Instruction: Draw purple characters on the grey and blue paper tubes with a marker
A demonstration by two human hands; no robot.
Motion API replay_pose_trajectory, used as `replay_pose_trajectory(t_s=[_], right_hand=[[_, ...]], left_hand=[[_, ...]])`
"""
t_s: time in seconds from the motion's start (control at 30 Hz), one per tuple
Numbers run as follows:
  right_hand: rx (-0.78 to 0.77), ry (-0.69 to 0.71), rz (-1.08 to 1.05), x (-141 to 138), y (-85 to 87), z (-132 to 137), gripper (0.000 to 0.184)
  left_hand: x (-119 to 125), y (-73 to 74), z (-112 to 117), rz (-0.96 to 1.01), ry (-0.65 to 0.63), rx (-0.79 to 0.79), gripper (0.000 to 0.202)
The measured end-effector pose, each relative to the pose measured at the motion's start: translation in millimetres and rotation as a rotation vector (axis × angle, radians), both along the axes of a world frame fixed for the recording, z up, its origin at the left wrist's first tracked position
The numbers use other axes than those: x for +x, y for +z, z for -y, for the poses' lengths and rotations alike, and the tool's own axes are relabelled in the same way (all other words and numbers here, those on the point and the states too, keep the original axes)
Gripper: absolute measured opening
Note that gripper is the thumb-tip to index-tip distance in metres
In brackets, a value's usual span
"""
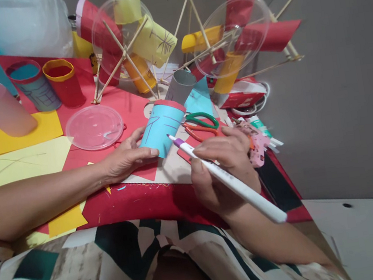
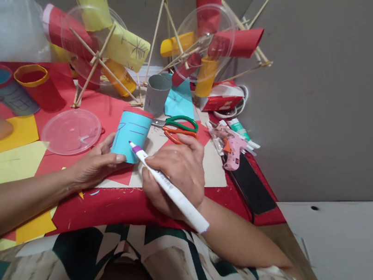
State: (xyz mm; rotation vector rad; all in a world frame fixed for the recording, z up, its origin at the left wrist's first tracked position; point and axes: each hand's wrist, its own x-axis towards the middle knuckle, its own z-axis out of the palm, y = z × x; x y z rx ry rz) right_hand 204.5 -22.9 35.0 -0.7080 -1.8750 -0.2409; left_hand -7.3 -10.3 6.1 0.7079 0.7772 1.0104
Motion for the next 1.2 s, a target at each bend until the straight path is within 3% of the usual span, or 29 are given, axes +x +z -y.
replay_pose_trajectory(t_s=[0.13,0.3,0.77,1.2], right_hand=[[0.0,-0.057,0.051,-4.3,-1.6,-1.6,0.011],[0.003,-0.013,0.04,-2.6,-2.8,-4.2,0.014],[0.025,-0.034,0.119,-2.2,-0.4,-6.5,0.01],[-0.03,0.011,0.047,-6.7,-3.4,-0.6,0.011]], left_hand=[[1.4,-1.5,1.2,-0.037,0.014,0.01,0.087],[2.0,-2.0,2.4,-0.069,-0.004,0.03,0.097],[0.3,-6.9,1.5,-0.091,-0.017,0.073,0.094],[0.2,-4.1,2.3,-0.097,-0.015,0.058,0.099]])
